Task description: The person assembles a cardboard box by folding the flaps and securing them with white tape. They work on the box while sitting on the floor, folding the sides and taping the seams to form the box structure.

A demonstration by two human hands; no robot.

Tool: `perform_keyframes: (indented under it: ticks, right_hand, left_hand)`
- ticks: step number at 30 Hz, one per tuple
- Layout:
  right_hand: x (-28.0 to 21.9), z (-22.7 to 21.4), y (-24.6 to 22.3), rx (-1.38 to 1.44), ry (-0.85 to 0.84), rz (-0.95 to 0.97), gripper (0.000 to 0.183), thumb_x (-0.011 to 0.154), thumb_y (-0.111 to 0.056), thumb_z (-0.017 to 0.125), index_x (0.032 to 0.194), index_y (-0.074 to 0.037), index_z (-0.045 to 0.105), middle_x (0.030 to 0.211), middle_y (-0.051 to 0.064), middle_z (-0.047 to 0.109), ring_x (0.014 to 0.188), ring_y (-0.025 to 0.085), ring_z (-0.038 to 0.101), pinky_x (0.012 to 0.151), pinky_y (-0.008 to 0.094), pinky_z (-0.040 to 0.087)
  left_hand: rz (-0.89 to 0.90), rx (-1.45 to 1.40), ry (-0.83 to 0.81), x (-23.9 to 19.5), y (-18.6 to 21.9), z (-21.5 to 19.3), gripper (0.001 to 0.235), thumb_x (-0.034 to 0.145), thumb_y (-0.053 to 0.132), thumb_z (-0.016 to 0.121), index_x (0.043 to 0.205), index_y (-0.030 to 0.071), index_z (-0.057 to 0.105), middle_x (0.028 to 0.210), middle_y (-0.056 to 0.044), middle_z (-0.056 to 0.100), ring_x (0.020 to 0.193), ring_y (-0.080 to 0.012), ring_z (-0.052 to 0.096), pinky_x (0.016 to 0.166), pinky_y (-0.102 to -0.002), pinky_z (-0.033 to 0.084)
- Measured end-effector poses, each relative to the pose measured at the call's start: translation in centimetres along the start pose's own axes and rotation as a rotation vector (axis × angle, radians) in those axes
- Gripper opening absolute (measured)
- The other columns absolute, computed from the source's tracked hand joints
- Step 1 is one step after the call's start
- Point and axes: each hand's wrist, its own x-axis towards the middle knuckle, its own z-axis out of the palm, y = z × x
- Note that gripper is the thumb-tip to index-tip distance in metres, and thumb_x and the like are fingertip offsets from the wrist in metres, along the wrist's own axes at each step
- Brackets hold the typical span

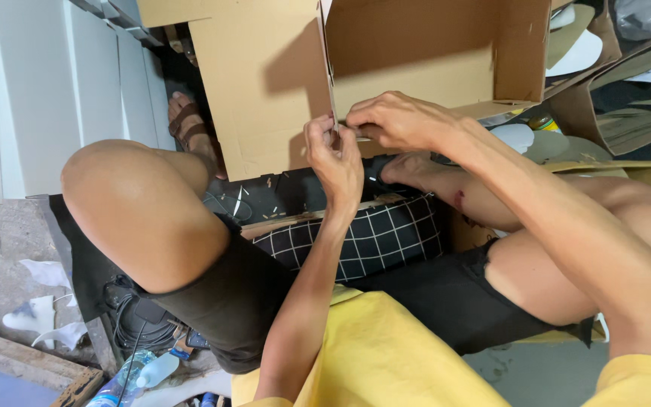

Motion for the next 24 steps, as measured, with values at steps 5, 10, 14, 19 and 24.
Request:
perform_keyframes:
  ticks: [5,10,14,19,24]
  right_hand:
    - [-0.7,-1.0,-3.3,0.181,-0.039,0.150,0.010,0.102,-0.017,0.057,0.102,-0.011,0.065,0.102,0.010,0.071,0.100,0.036,0.069,0.089,0.055,0.055]
    - [-1.6,0.2,-2.5,0.088,-0.003,0.027,0.020,0.094,-0.020,0.070,0.110,-0.010,0.064,0.110,0.014,0.070,0.110,0.046,0.066,0.088,0.062,0.053]
    - [-1.0,1.9,-0.2,0.068,0.039,-0.027,0.017,0.095,-0.005,0.057,0.104,-0.014,0.068,0.110,0.005,0.074,0.100,0.038,0.072,0.086,0.054,0.056]
    - [-0.1,2.1,-3.0,0.060,0.026,-0.089,0.018,0.093,-0.004,0.055,0.105,-0.010,0.067,0.110,0.017,0.075,0.103,0.048,0.069,0.083,0.061,0.056]
    - [1.2,3.4,-3.3,0.113,-0.044,-0.011,0.017,0.091,-0.019,0.062,0.105,-0.020,0.072,0.110,0.004,0.078,0.106,0.040,0.072,0.090,0.055,0.057]
  left_hand:
    - [-0.006,0.015,-0.014,0.2,0.0,-0.6,0.009,0.101,0.006,0.057,0.104,-0.003,0.057,0.110,-0.023,0.065,0.098,-0.0396,0.074,0.081,-0.044,0.065]
    - [0.017,0.057,-0.006,0.3,0.3,-0.7,0.010,0.100,0.006,0.058,0.103,-0.003,0.056,0.112,-0.027,0.068,0.100,-0.0464,0.073,0.077,-0.046,0.065]
    - [-0.030,0.059,-0.050,0.9,0.6,-1.8,0.008,0.099,0.006,0.058,0.102,-0.001,0.056,0.104,-0.023,0.070,0.088,-0.0357,0.077,0.072,-0.039,0.066]
    - [-0.026,0.157,-0.098,1.6,2.4,-4.6,0.009,0.099,0.003,0.057,0.096,-0.004,0.051,0.105,-0.030,0.067,0.089,-0.0421,0.077,0.070,-0.041,0.064]
    - [-0.095,0.239,-0.154,3.8,0.0,-7.0,0.018,0.093,0.001,0.059,0.110,-0.002,0.052,0.111,-0.030,0.067,0.099,-0.0478,0.073,0.078,-0.047,0.065]
